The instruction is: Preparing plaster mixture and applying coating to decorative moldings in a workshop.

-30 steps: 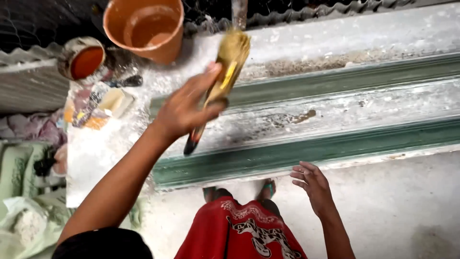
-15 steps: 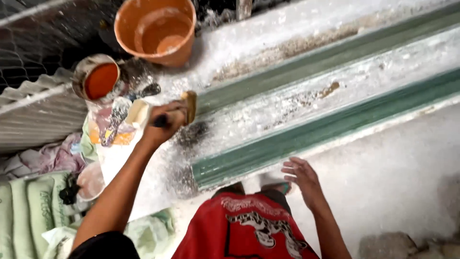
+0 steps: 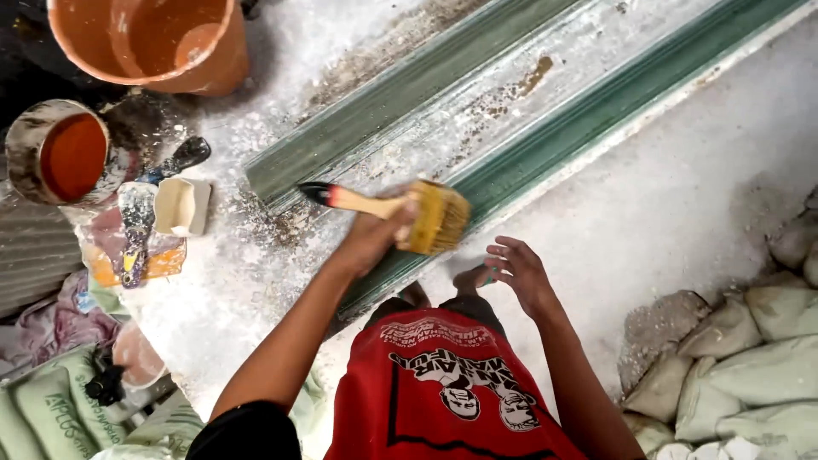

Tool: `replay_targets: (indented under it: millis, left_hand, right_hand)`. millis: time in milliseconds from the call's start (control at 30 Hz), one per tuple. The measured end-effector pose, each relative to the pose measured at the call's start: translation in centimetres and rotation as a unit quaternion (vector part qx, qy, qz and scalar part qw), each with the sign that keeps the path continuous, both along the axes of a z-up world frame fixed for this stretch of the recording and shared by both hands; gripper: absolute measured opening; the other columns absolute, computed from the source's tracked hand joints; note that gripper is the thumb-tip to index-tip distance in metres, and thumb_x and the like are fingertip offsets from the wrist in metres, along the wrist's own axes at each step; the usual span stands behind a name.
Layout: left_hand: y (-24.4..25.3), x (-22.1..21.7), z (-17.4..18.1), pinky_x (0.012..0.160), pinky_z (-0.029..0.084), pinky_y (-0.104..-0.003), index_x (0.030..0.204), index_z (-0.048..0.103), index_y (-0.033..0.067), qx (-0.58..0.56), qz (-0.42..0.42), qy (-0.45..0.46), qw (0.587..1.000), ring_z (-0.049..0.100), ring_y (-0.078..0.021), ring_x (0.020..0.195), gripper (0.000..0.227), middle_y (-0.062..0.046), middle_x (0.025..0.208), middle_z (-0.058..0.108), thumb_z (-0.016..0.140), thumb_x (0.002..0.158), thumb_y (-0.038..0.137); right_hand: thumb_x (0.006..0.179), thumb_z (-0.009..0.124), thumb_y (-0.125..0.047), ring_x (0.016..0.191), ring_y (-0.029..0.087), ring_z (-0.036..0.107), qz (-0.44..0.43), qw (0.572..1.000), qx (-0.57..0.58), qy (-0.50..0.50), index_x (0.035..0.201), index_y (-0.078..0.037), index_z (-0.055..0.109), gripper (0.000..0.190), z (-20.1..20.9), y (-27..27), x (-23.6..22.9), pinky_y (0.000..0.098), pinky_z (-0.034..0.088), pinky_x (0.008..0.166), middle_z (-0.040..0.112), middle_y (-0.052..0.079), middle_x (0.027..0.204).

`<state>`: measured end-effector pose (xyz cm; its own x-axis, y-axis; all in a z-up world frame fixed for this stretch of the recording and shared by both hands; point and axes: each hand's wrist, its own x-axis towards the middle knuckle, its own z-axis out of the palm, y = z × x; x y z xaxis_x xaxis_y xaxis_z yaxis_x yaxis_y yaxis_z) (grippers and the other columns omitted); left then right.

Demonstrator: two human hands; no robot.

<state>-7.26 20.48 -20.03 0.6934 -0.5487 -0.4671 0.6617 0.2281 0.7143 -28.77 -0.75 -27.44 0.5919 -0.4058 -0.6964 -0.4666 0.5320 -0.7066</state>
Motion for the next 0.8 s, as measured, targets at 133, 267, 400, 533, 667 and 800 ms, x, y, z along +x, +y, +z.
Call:
replay_targets:
  millis: [133, 267, 400, 533, 667, 800]
  left_hand:
    - [-1.6, -1.3, -0.7, 0.096, 0.057, -0.048, 0.128, 0.071, 0.0091, 0.075, -0.262, -0.420, 0.865, 0.069, -0.0353, 0.113, 0.039, -0.017, 0.121, 0.074, 0.075, 0.095, 0.029]
    - [1.2, -1.2, -7.2, 0.098, 0.055, -0.049, 0.136, 0.065, 0.0135, 0.218, -0.425, -0.573, 0.666, 0.066, -0.0392, 0.117, 0.045, -0.014, 0.124, 0.071, 0.060, 0.092, 0.014]
    - [9.6, -1.4, -3.2, 0.099, 0.054, -0.050, 0.143, 0.056, 0.0141, 0.279, -0.485, -0.535, 0.633, 0.064, -0.0414, 0.121, 0.048, -0.018, 0.129, 0.067, 0.057, 0.095, 0.016]
    - [16.4, -2.1, -1.0, 0.097, 0.056, -0.052, 0.140, 0.058, 0.0116, 0.351, -0.494, -0.506, 0.614, 0.065, -0.0449, 0.118, 0.045, -0.023, 0.126, 0.067, 0.057, 0.099, 0.032]
    - [21.2, -1.9, -1.7, 0.095, 0.059, -0.052, 0.140, 0.058, 0.0228, 0.428, -0.555, -0.434, 0.566, 0.066, -0.0382, 0.120, 0.045, -0.012, 0.133, 0.067, 0.052, 0.100, 0.042]
    - [21.1, -1.5, -0.3, 0.091, 0.061, -0.051, 0.137, 0.060, 0.0295, 0.453, -0.572, -0.415, 0.543, 0.069, -0.0331, 0.117, 0.044, -0.004, 0.129, 0.069, 0.054, 0.096, 0.045]
  right_hand:
    - [0.104, 0.047, -0.018, 0.115, 0.031, 0.067, 0.017, 1.000, -0.004, 0.008, 0.143, -0.005, 0.052, 0.041, -0.9, 0.8, -0.2, 0.0472, 0.054, 0.093, 0.063, 0.020, 0.130]
    - [0.103, 0.049, -0.019, 0.113, 0.030, 0.067, 0.033, 0.999, 0.007, 0.024, 0.142, -0.005, 0.051, 0.041, -1.1, 1.4, -0.9, 0.0469, 0.054, 0.094, 0.063, 0.017, 0.128]
    - [0.104, 0.049, -0.021, 0.114, 0.030, 0.067, 0.042, 0.998, 0.014, 0.046, 0.141, -0.006, 0.052, 0.040, -2.8, 1.1, -1.3, 0.0480, 0.054, 0.096, 0.064, 0.016, 0.127]
    - [0.104, 0.048, -0.020, 0.113, 0.030, 0.068, 0.056, 0.997, 0.020, 0.053, 0.140, -0.006, 0.053, 0.039, -4.2, 1.0, -1.1, 0.0484, 0.054, 0.096, 0.064, 0.016, 0.128]
    - [0.103, 0.048, -0.020, 0.111, 0.028, 0.068, 0.079, 0.995, 0.006, 0.057, 0.140, -0.006, 0.053, 0.039, -4.6, 0.3, -0.3, 0.0464, 0.054, 0.094, 0.065, 0.016, 0.127]
    - [0.104, 0.049, -0.020, 0.113, 0.030, 0.067, 0.073, 0.996, 0.000, 0.060, 0.140, -0.006, 0.052, 0.039, -4.5, -1.5, -0.1, 0.0494, 0.053, 0.098, 0.064, 0.016, 0.128]
